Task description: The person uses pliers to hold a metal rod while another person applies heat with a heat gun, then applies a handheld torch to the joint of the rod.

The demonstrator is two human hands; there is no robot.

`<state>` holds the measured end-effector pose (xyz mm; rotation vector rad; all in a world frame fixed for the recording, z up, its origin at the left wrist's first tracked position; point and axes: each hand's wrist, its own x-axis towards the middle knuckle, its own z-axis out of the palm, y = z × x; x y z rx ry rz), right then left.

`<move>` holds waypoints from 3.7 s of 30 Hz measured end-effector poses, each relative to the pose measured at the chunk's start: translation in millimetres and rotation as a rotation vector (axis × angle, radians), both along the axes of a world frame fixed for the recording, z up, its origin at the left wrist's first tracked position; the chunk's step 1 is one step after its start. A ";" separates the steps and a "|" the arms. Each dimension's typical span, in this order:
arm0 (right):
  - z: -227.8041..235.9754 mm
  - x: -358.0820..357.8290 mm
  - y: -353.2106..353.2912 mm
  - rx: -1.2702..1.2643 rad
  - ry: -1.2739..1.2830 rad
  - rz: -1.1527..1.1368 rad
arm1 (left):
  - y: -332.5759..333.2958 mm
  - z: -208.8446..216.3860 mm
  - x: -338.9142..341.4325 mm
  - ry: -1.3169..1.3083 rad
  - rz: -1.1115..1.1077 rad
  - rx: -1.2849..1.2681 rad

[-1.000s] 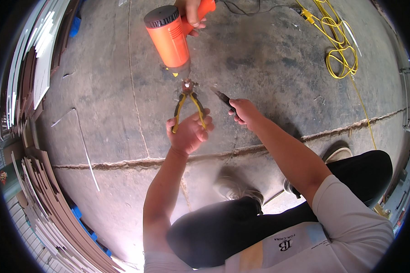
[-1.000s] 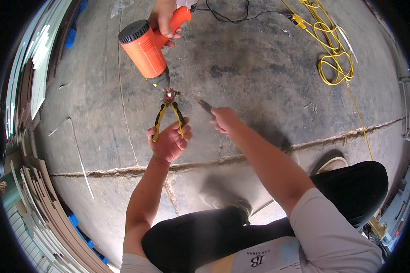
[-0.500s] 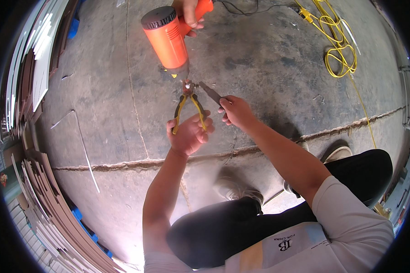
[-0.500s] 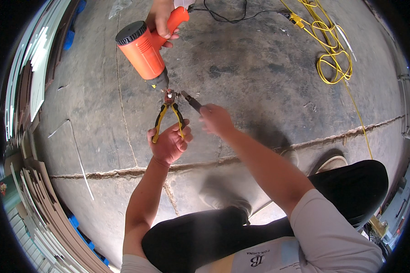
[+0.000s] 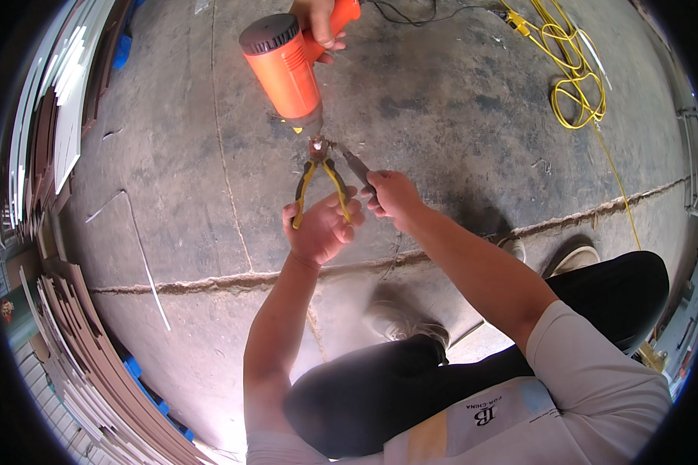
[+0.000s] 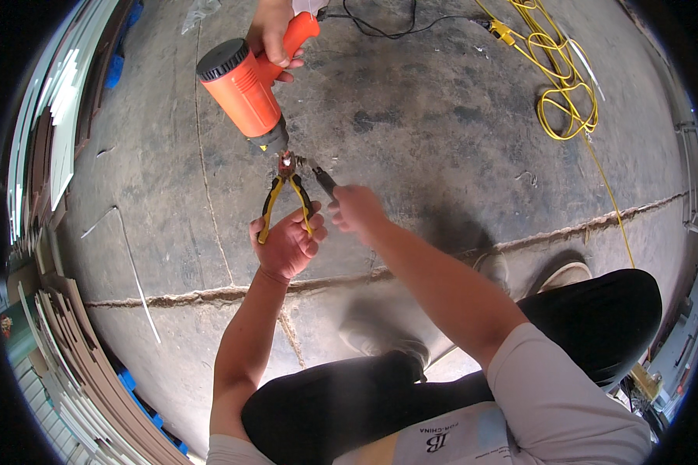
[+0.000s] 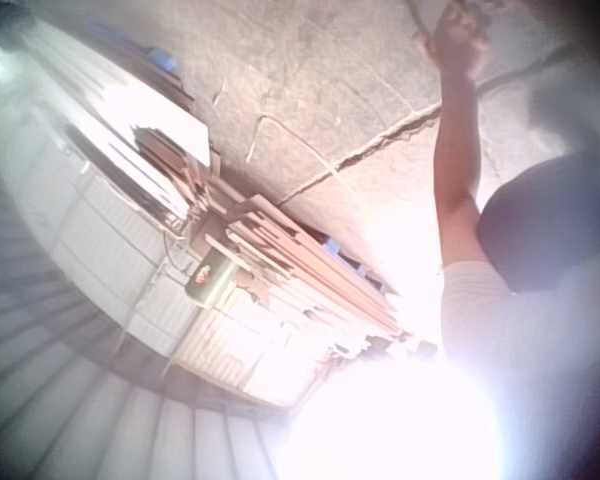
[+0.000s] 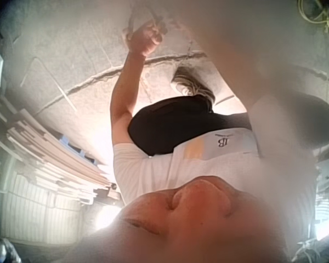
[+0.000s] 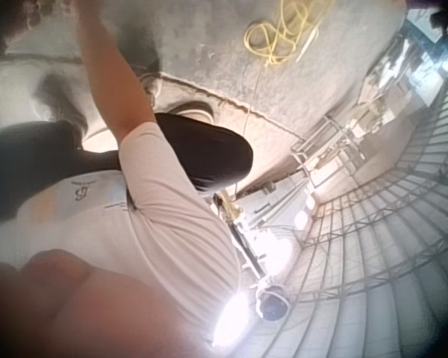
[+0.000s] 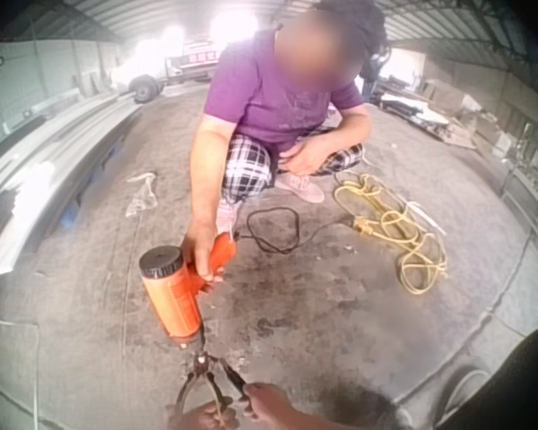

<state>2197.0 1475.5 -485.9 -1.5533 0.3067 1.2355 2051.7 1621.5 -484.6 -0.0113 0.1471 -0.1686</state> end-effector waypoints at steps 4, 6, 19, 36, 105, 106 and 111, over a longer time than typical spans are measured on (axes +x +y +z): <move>2.1 -4.2 -0.9 0.000 -0.007 0.056 | -0.9 2.9 2.1 0.003 -0.001 0.026; 8.4 -5.0 -0.3 -0.021 0.017 0.046 | -0.4 1.8 0.5 -0.010 0.003 0.024; -66.6 30.3 -52.0 -0.242 -0.543 0.316 | -1.5 -10.5 6.6 -0.044 -0.046 -0.048; -76.7 23.1 -121.1 -0.380 -0.669 0.334 | 0.3 -7.1 1.4 -0.064 -0.025 -0.011; 262.3 222.2 -209.3 -0.582 -0.866 0.882 | -6.3 -1.1 -14.4 -0.023 0.005 0.026; 263.2 221.5 -209.3 -0.588 -0.861 0.879 | -6.7 -0.5 -14.1 -0.019 0.003 0.027; 269.1 214.8 -203.4 -0.591 -0.822 0.867 | -6.3 -0.5 -16.7 -0.040 0.004 0.009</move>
